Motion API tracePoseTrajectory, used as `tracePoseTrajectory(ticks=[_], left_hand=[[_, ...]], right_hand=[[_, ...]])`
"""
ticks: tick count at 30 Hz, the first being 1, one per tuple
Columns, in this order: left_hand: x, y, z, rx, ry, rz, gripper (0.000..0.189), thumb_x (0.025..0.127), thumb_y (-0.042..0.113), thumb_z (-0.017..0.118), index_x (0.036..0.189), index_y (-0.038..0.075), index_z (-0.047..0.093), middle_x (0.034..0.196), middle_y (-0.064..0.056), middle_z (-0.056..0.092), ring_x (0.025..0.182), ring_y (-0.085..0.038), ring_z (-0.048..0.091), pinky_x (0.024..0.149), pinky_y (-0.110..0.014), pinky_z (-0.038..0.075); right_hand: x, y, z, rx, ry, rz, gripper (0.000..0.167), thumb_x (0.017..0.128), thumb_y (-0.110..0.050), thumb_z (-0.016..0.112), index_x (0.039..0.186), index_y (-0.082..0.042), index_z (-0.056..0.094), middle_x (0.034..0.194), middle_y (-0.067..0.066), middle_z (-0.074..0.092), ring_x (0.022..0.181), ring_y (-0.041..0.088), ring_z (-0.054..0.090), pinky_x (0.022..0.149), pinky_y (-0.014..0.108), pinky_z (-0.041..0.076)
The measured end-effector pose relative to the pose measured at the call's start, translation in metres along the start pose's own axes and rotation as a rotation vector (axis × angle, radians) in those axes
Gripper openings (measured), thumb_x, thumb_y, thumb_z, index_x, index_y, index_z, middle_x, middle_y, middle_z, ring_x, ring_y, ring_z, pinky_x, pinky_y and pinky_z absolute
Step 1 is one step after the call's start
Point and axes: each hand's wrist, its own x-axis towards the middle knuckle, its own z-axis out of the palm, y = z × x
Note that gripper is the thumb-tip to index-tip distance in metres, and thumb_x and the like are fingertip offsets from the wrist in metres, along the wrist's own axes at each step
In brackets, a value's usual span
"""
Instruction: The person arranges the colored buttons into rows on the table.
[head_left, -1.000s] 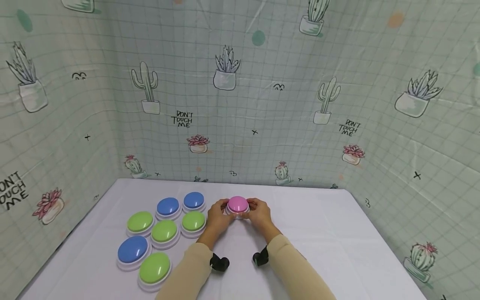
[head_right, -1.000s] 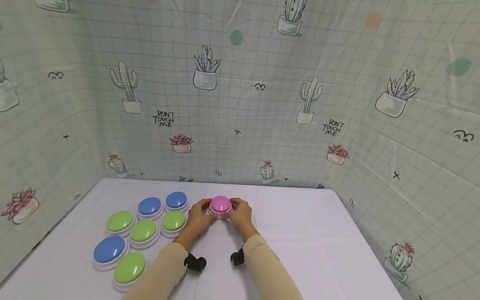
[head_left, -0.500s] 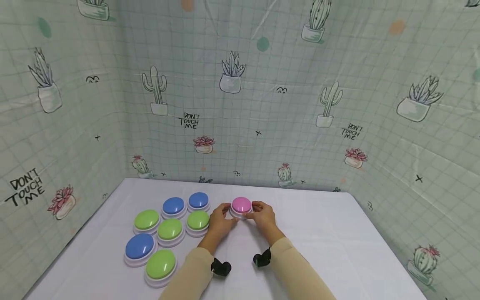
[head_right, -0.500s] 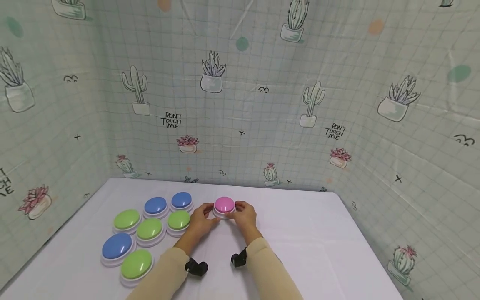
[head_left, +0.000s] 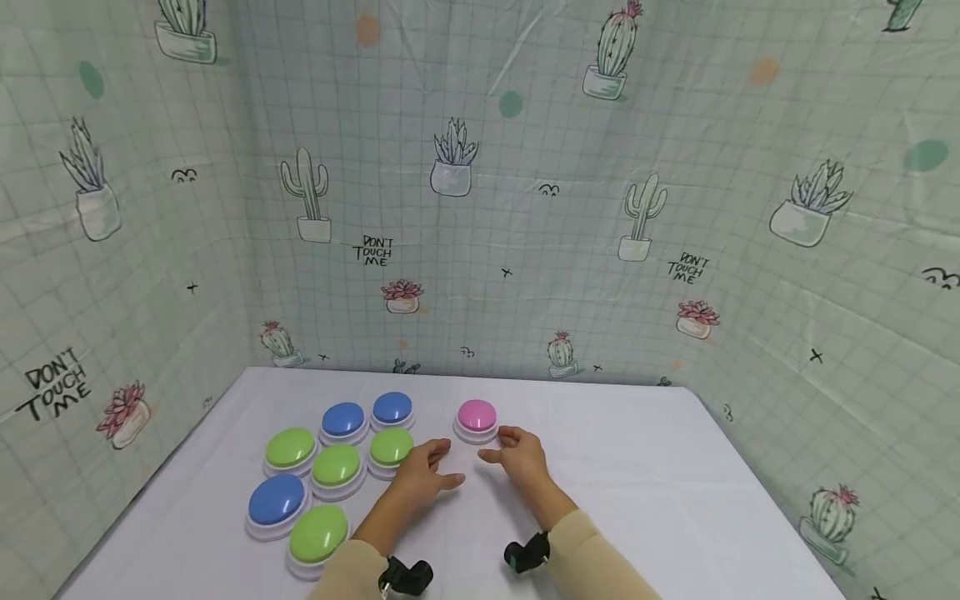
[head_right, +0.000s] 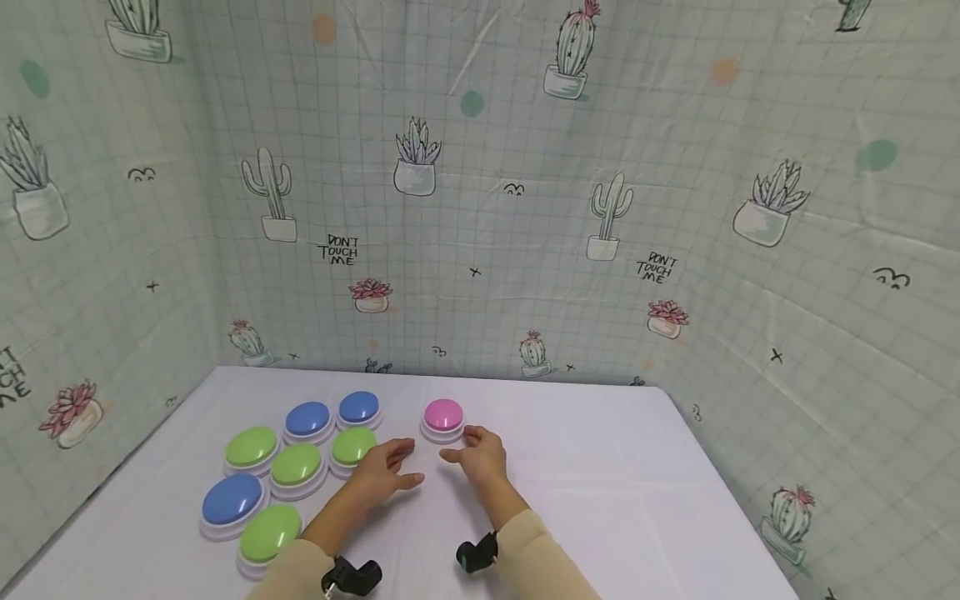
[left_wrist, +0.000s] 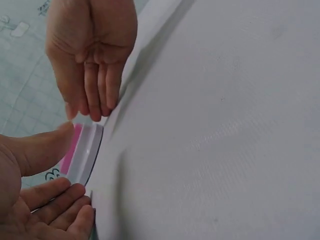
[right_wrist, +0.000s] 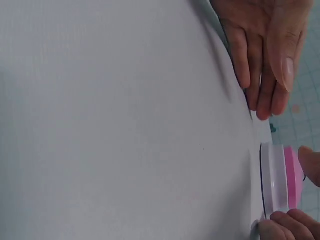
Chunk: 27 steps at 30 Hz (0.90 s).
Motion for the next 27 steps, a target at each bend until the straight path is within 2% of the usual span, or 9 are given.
tracePoseTrajectory(ticks=[2,5,10,13,18,22,27], left_hand=[[-0.007,0.001,-0.008,0.029,-0.039,0.019,0.063,0.087,0.001,0.084,0.142,-0.012,0.055,0.142,-0.028,0.06,0.137,-0.044,0.054,0.117,-0.052,0.045],[-0.022,0.005,-0.024,0.069,-0.054,0.041,0.062,0.087,0.003,0.084,0.14,-0.012,0.056,0.134,-0.025,0.065,0.13,-0.043,0.06,0.112,-0.054,0.049],[-0.046,0.011,-0.061,0.13,-0.003,0.054,0.059,0.085,0.002,0.086,0.137,-0.008,0.061,0.123,-0.016,0.07,0.12,-0.038,0.066,0.106,-0.052,0.054],[-0.056,0.014,-0.085,0.198,0.031,0.061,0.054,0.084,0.001,0.086,0.132,-0.006,0.064,0.12,-0.013,0.071,0.117,-0.036,0.067,0.105,-0.051,0.056],[-0.068,0.012,-0.118,0.291,0.049,0.059,0.046,0.084,0.002,0.086,0.125,-0.007,0.068,0.118,-0.014,0.072,0.117,-0.038,0.067,0.104,-0.051,0.056],[-0.074,0.007,-0.135,0.317,0.055,0.057,0.041,0.084,0.003,0.086,0.119,-0.008,0.069,0.115,-0.014,0.073,0.114,-0.04,0.068,0.101,-0.052,0.057],[-0.083,0.002,-0.149,0.359,0.048,0.045,0.039,0.083,0.003,0.087,0.116,-0.009,0.069,0.112,-0.013,0.074,0.111,-0.039,0.069,0.099,-0.053,0.058]], right_hand=[[-0.006,-0.002,0.003,-0.023,0.02,0.003,0.06,0.084,-0.003,0.085,0.136,0.011,0.059,0.139,0.031,0.062,0.138,0.044,0.054,0.116,0.054,0.046],[-0.017,-0.006,0.011,-0.05,0.031,-0.028,0.06,0.083,-0.003,0.086,0.135,0.012,0.059,0.137,0.031,0.063,0.136,0.044,0.056,0.114,0.054,0.047],[-0.034,-0.018,0.03,-0.027,-0.006,-0.096,0.061,0.083,-0.001,0.086,0.136,0.011,0.059,0.139,0.029,0.063,0.135,0.044,0.057,0.112,0.053,0.048],[-0.043,-0.026,0.042,0.009,-0.061,-0.116,0.062,0.083,0.0,0.086,0.138,0.01,0.059,0.142,0.027,0.062,0.137,0.043,0.056,0.112,0.051,0.048],[-0.06,-0.035,0.061,0.017,-0.168,-0.126,0.062,0.083,-0.001,0.086,0.138,0.009,0.059,0.142,0.026,0.063,0.137,0.042,0.056,0.112,0.049,0.049],[-0.071,-0.039,0.077,-0.004,-0.246,-0.125,0.06,0.082,-0.003,0.088,0.135,0.006,0.063,0.137,0.022,0.067,0.132,0.039,0.061,0.11,0.047,0.052],[-0.082,-0.04,0.097,0.004,-0.34,-0.149,0.057,0.079,-0.001,0.09,0.13,0.005,0.067,0.129,0.02,0.071,0.127,0.037,0.065,0.108,0.045,0.054]])
